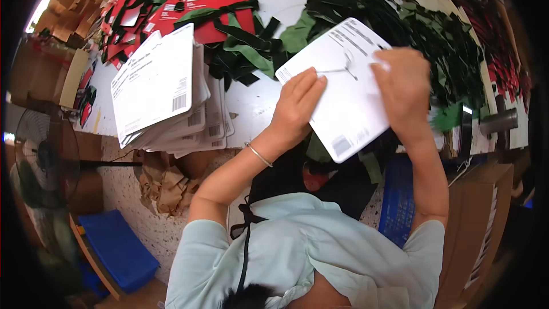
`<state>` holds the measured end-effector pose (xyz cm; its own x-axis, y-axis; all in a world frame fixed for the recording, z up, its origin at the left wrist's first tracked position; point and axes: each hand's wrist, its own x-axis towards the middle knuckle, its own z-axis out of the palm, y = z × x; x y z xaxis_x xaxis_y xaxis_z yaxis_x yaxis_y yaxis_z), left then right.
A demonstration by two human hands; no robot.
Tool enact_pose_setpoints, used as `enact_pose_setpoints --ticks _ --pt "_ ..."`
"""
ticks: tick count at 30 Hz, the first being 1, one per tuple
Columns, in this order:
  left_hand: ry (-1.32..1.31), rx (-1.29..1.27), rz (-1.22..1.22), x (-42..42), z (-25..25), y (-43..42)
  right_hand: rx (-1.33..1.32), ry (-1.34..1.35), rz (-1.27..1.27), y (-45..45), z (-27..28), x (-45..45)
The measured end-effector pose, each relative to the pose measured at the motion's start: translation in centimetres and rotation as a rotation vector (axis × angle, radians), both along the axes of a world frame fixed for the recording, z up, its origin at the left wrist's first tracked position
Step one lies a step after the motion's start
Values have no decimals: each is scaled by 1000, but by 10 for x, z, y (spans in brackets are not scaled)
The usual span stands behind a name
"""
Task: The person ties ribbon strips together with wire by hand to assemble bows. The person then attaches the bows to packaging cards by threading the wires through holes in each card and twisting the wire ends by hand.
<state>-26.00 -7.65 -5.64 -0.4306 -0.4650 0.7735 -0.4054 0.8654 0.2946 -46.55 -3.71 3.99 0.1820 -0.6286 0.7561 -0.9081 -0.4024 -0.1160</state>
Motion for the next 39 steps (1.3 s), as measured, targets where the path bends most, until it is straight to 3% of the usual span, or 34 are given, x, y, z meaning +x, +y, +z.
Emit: enact_pose_setpoints --ticks 4,6,8,10,12,13,15,18,22,25,27,28,30,31,32,34,37,38,39 --pt "306 232 79 15 -1 -22 -124 -259 3 -5 6 -1" --pt "833 708 -115 8 -3 -22 103 -532 -32 -23 -22 4" --pt "1071 995 -320 9 -5 -34 401 -941 11 -48 -56 6" --pt "1144 972 -473 11 -7 -41 598 -1288 228 -64 -72 24" --pt "1338 1225 -569 7 -1 -54 829 -1445 353 -82 -82 28" --pt "1365 1210 -617 8 4 -60 899 -1516 421 -91 -83 34" --pt "1428 1184 -678 12 2 -77 841 -1605 592 -105 -77 55" --pt "1415 1202 -673 23 -19 -103 880 -1558 527 -140 -88 63" --pt "1280 1213 -287 24 -48 -116 740 -1544 521 -194 -96 86" --pt "1342 1277 -59 22 -53 -106 834 -1608 606 -239 -111 97" --pt "1389 1354 -170 21 -72 -108 1055 -1587 708 -282 -148 93" --pt "1407 1376 -305 23 -69 -107 1082 -1563 660 -284 -142 114" --pt "1484 1394 -287 20 -58 -102 1079 -1234 391 -317 -182 134" --pt "1527 1410 -338 20 -60 -102 920 -976 300 -323 -184 148" --pt "1530 1409 -330 20 -60 -101 926 -977 304 -322 -186 154" --pt "1544 1412 -322 21 -58 -100 642 -814 34 -300 -153 174" --pt "1561 1394 -319 22 -57 -99 653 -631 -95 -305 -178 173" --pt "1555 1397 -320 20 -59 -99 656 -629 -82 -306 -180 175" --pt "1590 1398 -295 19 -55 -98 777 -929 156 -303 -170 181"
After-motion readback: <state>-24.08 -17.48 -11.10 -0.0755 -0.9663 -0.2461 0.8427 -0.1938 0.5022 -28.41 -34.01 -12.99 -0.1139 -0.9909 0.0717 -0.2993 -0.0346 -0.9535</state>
